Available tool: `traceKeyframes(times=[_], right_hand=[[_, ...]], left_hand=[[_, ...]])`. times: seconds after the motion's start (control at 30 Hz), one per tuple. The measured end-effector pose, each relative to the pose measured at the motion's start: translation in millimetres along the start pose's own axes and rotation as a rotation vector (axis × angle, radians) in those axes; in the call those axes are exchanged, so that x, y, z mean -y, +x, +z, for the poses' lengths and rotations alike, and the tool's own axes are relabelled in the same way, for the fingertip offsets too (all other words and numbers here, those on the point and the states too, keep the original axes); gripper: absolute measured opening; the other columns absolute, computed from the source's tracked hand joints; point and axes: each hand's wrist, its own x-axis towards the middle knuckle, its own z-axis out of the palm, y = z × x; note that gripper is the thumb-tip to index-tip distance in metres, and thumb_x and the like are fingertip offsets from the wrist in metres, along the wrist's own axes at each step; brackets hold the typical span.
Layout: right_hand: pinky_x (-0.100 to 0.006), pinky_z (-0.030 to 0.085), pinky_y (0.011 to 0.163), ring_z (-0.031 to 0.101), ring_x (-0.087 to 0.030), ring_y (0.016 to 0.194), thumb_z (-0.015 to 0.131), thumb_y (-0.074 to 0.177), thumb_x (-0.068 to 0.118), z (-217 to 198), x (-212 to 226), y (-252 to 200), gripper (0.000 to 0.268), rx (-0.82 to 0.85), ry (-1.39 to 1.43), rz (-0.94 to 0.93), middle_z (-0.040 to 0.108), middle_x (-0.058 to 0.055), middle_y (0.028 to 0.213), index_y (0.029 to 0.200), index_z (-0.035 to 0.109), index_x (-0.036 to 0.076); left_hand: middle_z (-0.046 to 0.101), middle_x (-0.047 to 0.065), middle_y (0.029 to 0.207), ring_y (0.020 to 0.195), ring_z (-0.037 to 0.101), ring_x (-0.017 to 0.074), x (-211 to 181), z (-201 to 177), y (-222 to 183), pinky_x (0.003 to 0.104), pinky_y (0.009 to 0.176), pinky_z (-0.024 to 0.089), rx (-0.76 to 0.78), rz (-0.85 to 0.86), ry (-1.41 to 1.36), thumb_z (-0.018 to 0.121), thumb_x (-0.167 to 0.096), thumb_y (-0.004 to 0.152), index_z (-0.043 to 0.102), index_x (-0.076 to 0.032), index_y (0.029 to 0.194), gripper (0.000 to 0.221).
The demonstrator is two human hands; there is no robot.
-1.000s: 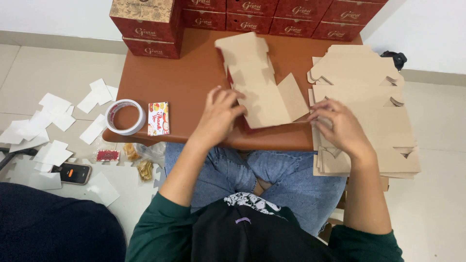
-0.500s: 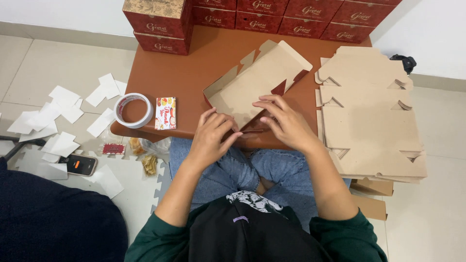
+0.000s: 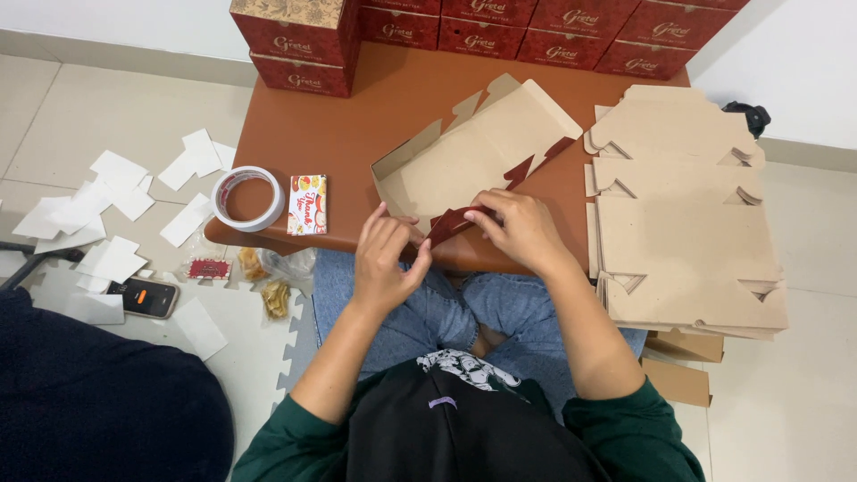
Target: Folding cardboard blanks into small decorative boxes and applying 'Thank You' stickers to seal them.
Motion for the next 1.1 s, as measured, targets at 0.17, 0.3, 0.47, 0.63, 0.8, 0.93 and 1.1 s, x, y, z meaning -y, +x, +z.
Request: traceKeyframes(times=[0.17,0.3,0.47,0.63,0.8,0.93,1.1], right_hand=[[-0.036,0.056,0.06,0.074,-0.019,0.066,0.055,0.103,0.02,7.1,-7.9,1.3,0.015,0.063,0.028,-0.025,0.068,-0.001,0.08,0.093,0.066,0.016],[-0.038,0.057,0.061,0.075,-0.021,0.068,0.046,0.108,0.018,5.9,-10.3,2.0,0.022,0.092,0.06,-0.081,0.068,-0.004,0.083,0.095,0.063,0.013],[-0.041,0.057,0.063,0.075,-0.022,0.07,0.042,0.109,0.018,3.5,-5.8,-0.2,0.022,0.097,0.056,-0.111,0.065,-0.005,0.087,0.096,0.06,0.013],[-0.045,0.058,0.067,0.075,-0.023,0.078,0.045,0.108,0.018,1.7,2.7,-6.4,0.02,0.001,0.03,-0.139,0.065,-0.004,0.106,0.103,0.063,0.014],[-0.049,0.051,0.084,0.062,-0.043,0.096,0.054,0.105,0.003,1.1,-34.8,-10.6,0.027,-0.559,0.018,0.068,0.056,-0.017,0.101,0.131,0.059,0.005],[-0.042,0.057,0.067,0.068,-0.03,0.074,0.058,0.101,0.0,16.9,-73.7,-8.0,0.03,-0.471,0.144,0.167,0.056,-0.017,0.1,0.131,0.06,0.001],[-0.032,0.062,0.075,0.069,-0.028,0.092,0.06,0.099,-0.008,21.9,-84.4,-12.7,0.014,-0.507,0.432,0.171,0.049,-0.011,0.109,0.111,0.062,-0.001]], left_hand=[[0.068,0.003,0.091,0.101,0.069,0.024,-2.3,5.8,3.7,0.05,0.111,0.044,0.022,0.043,0.06,0.075,-0.012,0.088,0.064,-0.011,0.085,0.012],[0.069,0.004,0.102,0.109,0.068,0.0255,-5.0,9.1,9.4,0.05,0.113,0.042,0.05,0.07,0.103,0.075,-0.012,0.091,0.066,-0.008,0.09,0.01],[0.07,0.006,0.093,0.11,0.069,0.0244,-9.2,9.8,13.4,0.053,0.118,0.033,0.089,0.106,0.153,0.074,-0.01,0.091,0.066,-0.008,0.092,0.009],[0.072,0.005,0.088,0.104,0.07,0.0201,-14.2,10.4,16.5,0.057,0.118,0.027,0.147,0.114,0.267,0.071,-0.011,0.094,0.065,-0.008,0.109,0.016],[0.071,0.006,0.086,0.105,0.066,0.0205,-5.5,19.2,15.7,0.064,0.117,0.016,0.177,0.125,0.33,0.065,-0.013,0.095,0.072,-0.01,0.107,0.014],[0.068,0.005,0.083,0.103,0.066,0.0193,-6.8,27.1,19.9,0.063,0.117,0.017,0.138,0.136,0.336,0.065,-0.018,0.097,0.073,-0.012,0.102,0.011],[0.071,0.005,0.082,0.097,0.067,0.0194,4.7,36.8,16.0,0.062,0.117,0.016,0.139,0.076,0.329,0.064,-0.015,0.098,0.074,-0.01,0.098,0.011]])
